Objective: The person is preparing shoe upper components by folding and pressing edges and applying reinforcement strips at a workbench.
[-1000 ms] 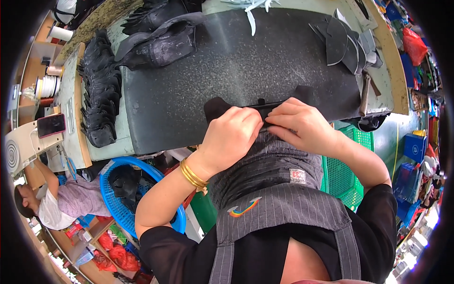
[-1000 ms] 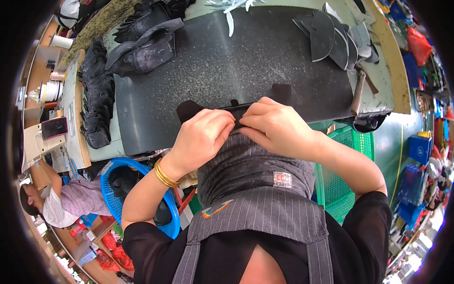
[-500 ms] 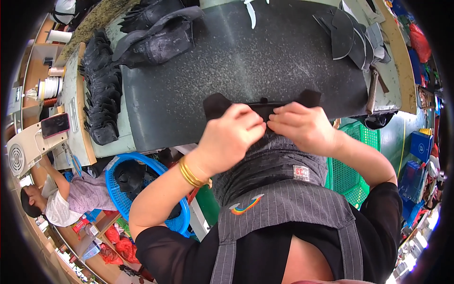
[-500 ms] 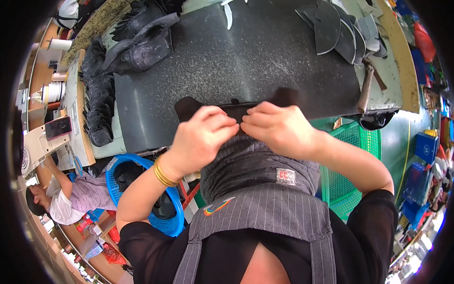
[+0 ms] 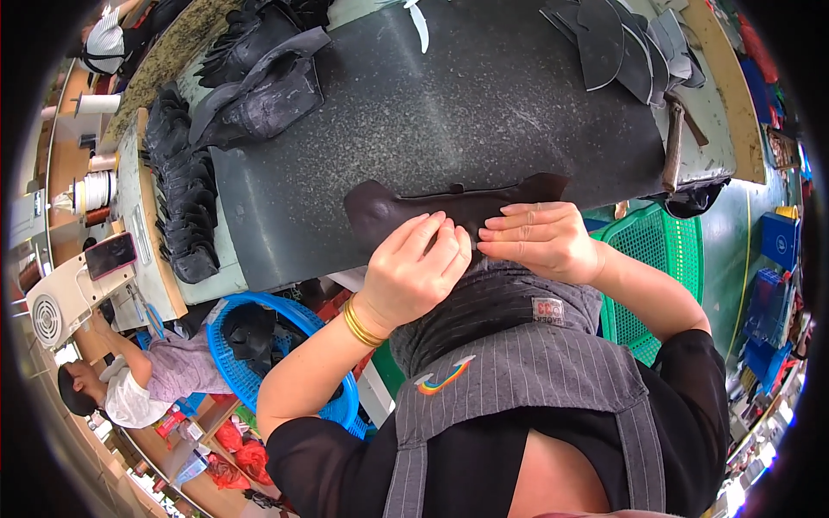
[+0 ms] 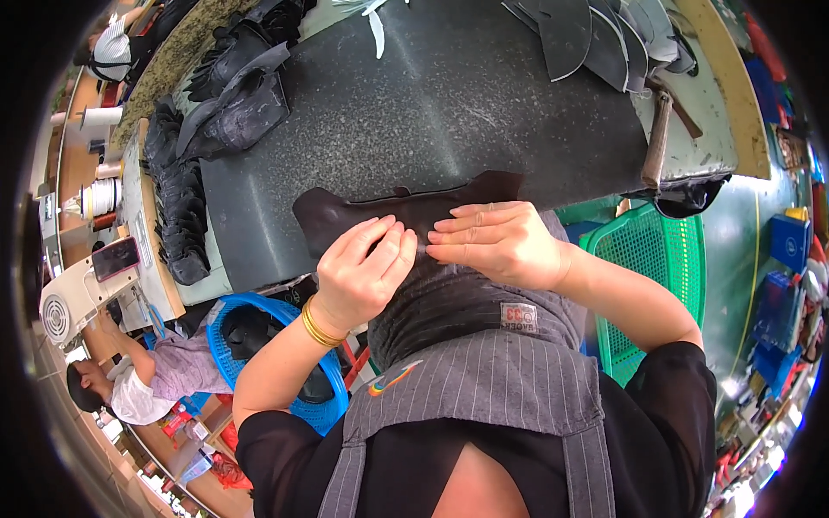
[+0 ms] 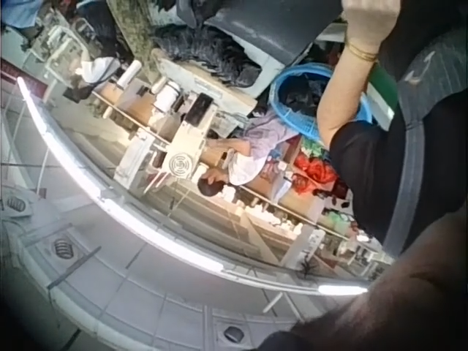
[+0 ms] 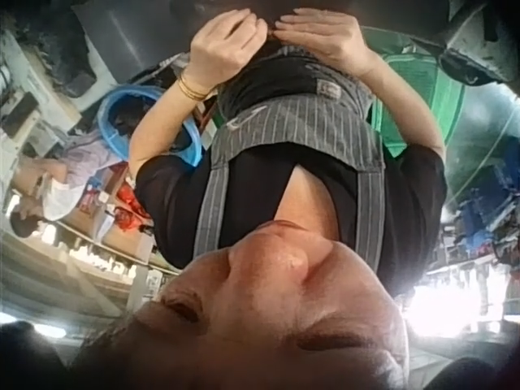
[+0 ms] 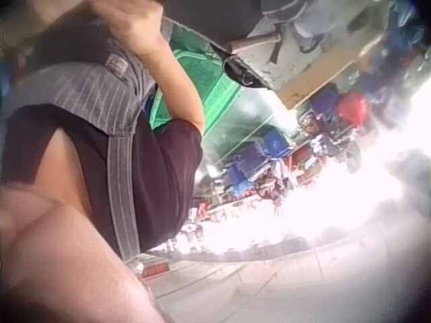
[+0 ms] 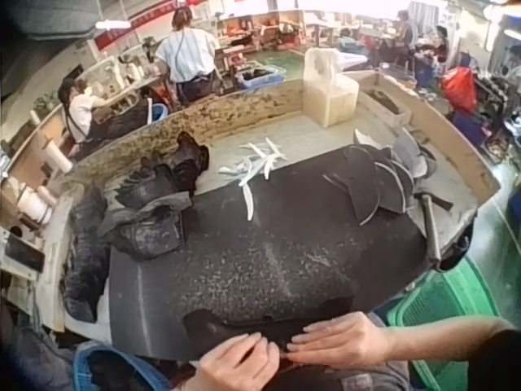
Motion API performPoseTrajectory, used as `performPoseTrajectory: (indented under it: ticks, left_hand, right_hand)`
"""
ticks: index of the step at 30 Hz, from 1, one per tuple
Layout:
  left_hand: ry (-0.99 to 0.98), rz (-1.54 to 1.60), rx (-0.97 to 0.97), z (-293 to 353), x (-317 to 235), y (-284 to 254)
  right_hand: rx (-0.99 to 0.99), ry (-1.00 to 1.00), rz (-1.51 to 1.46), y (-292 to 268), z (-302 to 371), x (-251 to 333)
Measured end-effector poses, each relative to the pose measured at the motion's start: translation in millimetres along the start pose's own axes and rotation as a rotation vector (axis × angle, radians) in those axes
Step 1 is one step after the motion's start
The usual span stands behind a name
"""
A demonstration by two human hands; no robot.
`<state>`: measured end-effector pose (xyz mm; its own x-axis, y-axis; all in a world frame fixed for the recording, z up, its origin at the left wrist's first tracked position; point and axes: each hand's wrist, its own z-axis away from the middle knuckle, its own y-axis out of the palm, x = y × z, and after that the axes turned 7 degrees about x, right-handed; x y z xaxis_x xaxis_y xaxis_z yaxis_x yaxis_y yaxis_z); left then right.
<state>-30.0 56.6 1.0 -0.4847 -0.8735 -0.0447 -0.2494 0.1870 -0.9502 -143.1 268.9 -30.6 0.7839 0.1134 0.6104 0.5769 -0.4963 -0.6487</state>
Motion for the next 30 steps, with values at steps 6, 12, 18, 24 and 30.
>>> performPoseTrajectory:
  ticks: [6, 12, 18, 24, 30]
  left_hand:
    - [-0.048, 0.009, 0.005, -1.3, -6.6, -0.3]
    - [-0.531, 0.563, -0.077, 8.2, -1.8, -6.9]
    - [-0.415, 0.7, -0.077, 16.0, 14.2, 6.5]
    - [-0.222, 0.495, -0.128, 25.8, 12.3, 3.0]
    - [-0.163, 0.273, -0.038, 4.0, -14.0, -6.2]
  right_hand:
    - [0.135, 0.052, 0.017, -30.2, -11.5, 16.5]
    - [0.222, 0.013, 0.312, -8.4, -30.1, 19.1]
    - [0.192, -0.013, 0.309, -5.4, -35.2, 12.2]
    - [0.085, -0.087, 0.325, -1.2, -34.3, 7.7]
    - [0.133, -0.055, 0.348, -8.8, -16.8, 13.2]
